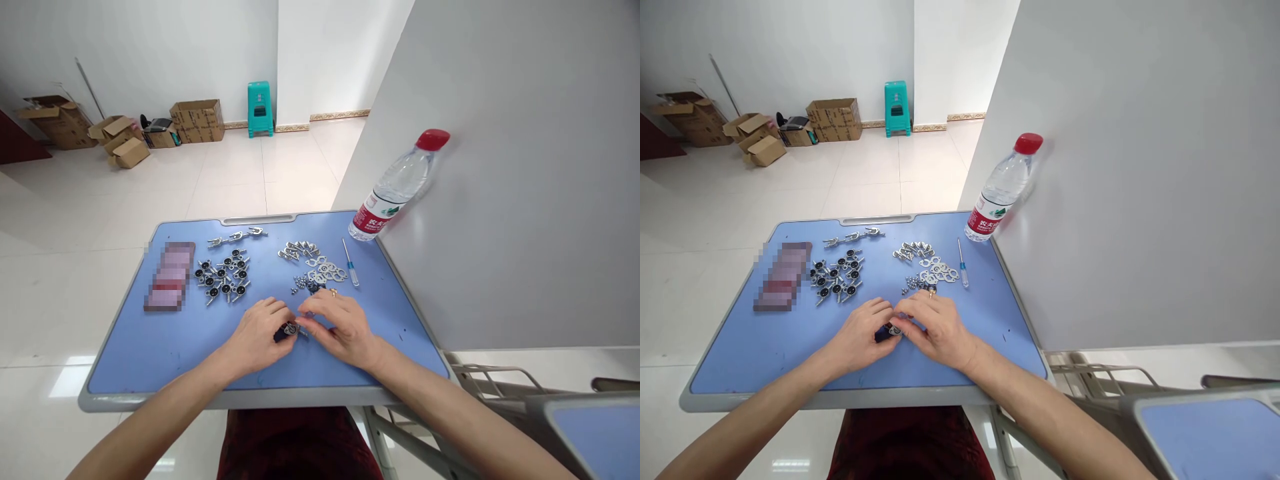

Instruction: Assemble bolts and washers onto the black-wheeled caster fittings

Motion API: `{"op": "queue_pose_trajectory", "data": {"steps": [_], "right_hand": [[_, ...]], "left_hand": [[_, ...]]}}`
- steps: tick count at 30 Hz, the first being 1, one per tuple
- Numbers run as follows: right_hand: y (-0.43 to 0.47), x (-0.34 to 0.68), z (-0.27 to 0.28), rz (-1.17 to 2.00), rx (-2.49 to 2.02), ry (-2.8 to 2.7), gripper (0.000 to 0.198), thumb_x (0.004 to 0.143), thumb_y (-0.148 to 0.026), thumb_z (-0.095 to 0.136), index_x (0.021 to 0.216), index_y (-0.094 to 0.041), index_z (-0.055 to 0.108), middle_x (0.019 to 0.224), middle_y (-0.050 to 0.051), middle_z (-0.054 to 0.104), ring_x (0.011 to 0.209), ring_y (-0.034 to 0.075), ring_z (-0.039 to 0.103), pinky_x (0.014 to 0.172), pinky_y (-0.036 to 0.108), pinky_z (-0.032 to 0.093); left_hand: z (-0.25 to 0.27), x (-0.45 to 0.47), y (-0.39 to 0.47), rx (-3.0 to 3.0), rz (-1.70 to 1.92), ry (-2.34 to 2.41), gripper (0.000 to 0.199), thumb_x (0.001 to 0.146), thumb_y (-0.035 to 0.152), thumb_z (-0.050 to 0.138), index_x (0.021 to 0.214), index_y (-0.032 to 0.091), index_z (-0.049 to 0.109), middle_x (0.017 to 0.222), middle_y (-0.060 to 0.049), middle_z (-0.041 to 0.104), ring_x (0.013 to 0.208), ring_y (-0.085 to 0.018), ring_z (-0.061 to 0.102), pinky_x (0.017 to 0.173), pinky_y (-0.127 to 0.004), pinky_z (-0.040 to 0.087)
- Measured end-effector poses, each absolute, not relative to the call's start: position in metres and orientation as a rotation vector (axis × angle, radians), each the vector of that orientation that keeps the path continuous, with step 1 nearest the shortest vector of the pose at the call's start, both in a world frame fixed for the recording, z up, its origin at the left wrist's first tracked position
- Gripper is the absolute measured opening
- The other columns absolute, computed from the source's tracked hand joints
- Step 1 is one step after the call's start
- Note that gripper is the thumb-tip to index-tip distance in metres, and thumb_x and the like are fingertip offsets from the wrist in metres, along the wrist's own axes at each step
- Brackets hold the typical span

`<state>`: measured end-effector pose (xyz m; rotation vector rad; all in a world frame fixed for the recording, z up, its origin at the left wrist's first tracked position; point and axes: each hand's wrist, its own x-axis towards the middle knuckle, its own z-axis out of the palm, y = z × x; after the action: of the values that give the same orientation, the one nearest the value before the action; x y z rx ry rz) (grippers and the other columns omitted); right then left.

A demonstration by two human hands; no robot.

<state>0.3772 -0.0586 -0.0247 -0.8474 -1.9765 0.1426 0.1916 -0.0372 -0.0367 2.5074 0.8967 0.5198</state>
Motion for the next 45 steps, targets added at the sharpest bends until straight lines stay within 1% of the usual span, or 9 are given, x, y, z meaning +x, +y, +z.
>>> {"op": "queue_pose_trajectory", "data": {"steps": [6, 11, 14, 20, 27, 32, 39, 42, 45], "right_hand": [[-0.058, 0.379, -0.025, 0.239, -0.838, -1.967, 0.023, 0.097, -0.018, 0.049, 0.119, -0.021, 0.053, 0.078, 0.002, 0.068, 0.065, 0.013, 0.061, 0.062, 0.025, 0.051], [-0.058, 0.385, -0.019, 0.396, -0.784, -2.106, 0.036, 0.098, -0.015, 0.042, 0.133, -0.019, 0.045, 0.095, 0.008, 0.068, 0.081, 0.017, 0.064, 0.069, 0.029, 0.054], [-0.058, 0.385, -0.020, 0.339, -0.889, -2.046, 0.031, 0.096, -0.014, 0.046, 0.126, -0.021, 0.050, 0.086, 0.004, 0.068, 0.075, 0.015, 0.064, 0.068, 0.027, 0.053], [-0.056, 0.381, -0.028, 0.200, -0.973, -1.983, 0.005, 0.094, -0.019, 0.052, 0.096, -0.021, 0.056, 0.071, 0.000, 0.062, 0.059, 0.014, 0.056, 0.056, 0.025, 0.046], [-0.055, 0.385, -0.016, 0.385, -0.846, -2.055, 0.023, 0.098, -0.015, 0.041, 0.117, -0.020, 0.052, 0.087, 0.005, 0.068, 0.077, 0.016, 0.062, 0.070, 0.028, 0.050], [-0.055, 0.382, -0.019, 0.223, -0.896, -1.995, 0.011, 0.098, -0.026, 0.048, 0.101, -0.020, 0.057, 0.072, 0.001, 0.065, 0.058, 0.014, 0.055, 0.058, 0.026, 0.046], [-0.057, 0.377, -0.026, 0.308, -0.973, -1.900, 0.008, 0.095, -0.025, 0.053, 0.089, -0.020, 0.056, 0.071, 0.001, 0.063, 0.060, 0.013, 0.058, 0.057, 0.023, 0.048], [-0.056, 0.376, -0.030, 0.264, -0.956, -1.880, 0.007, 0.095, -0.024, 0.053, 0.100, -0.020, 0.057, 0.072, 0.000, 0.065, 0.059, 0.012, 0.059, 0.056, 0.023, 0.049], [-0.056, 0.378, -0.030, 0.172, -0.892, -1.938, 0.021, 0.096, -0.021, 0.050, 0.116, -0.021, 0.056, 0.080, 0.002, 0.069, 0.066, 0.014, 0.063, 0.061, 0.025, 0.051]], "left_hand": [[-0.037, 0.191, -0.036, 2.486, 0.501, 0.877, 0.007, 0.080, 0.012, 0.058, 0.083, 0.018, 0.058, 0.082, -0.003, 0.063, 0.078, -0.020, 0.054, 0.070, -0.032, 0.045], [-0.039, 0.191, -0.035, 2.461, 0.521, 0.854, 0.010, 0.083, 0.013, 0.055, 0.089, 0.019, 0.061, 0.087, -0.004, 0.064, 0.086, -0.021, 0.057, 0.078, -0.034, 0.047], [-0.039, 0.191, -0.036, 2.449, 0.516, 0.867, 0.011, 0.083, 0.013, 0.056, 0.089, 0.019, 0.061, 0.085, -0.002, 0.062, 0.082, -0.020, 0.055, 0.073, -0.032, 0.047], [-0.035, 0.191, -0.035, 2.436, 0.491, 0.869, 0.010, 0.082, 0.011, 0.058, 0.087, 0.018, 0.061, 0.082, -0.002, 0.060, 0.079, -0.019, 0.051, 0.069, -0.029, 0.045], [-0.037, 0.191, -0.035, 2.425, 0.525, 0.858, 0.010, 0.081, 0.010, 0.057, 0.085, 0.019, 0.060, 0.084, -0.002, 0.062, 0.078, -0.018, 0.051, 0.069, -0.030, 0.044], [-0.038, 0.190, -0.035, 2.429, 0.535, 0.849, 0.011, 0.082, 0.010, 0.057, 0.088, 0.019, 0.061, 0.083, -0.002, 0.062, 0.077, -0.018, 0.050, 0.069, -0.029, 0.044], [-0.037, 0.191, -0.035, 2.445, 0.518, 0.845, 0.010, 0.083, 0.011, 0.054, 0.085, 0.018, 0.060, 0.078, -0.002, 0.058, 0.075, -0.018, 0.050, 0.066, -0.029, 0.043], [-0.038, 0.191, -0.034, 2.444, 0.514, 0.842, 0.010, 0.083, 0.011, 0.056, 0.087, 0.019, 0.061, 0.080, -0.002, 0.059, 0.076, -0.018, 0.051, 0.068, -0.029, 0.044], [-0.039, 0.190, -0.033, 2.422, 0.522, 0.835, 0.012, 0.082, 0.011, 0.057, 0.089, 0.019, 0.062, 0.085, -0.002, 0.062, 0.080, -0.019, 0.053, 0.071, -0.031, 0.046]]}}
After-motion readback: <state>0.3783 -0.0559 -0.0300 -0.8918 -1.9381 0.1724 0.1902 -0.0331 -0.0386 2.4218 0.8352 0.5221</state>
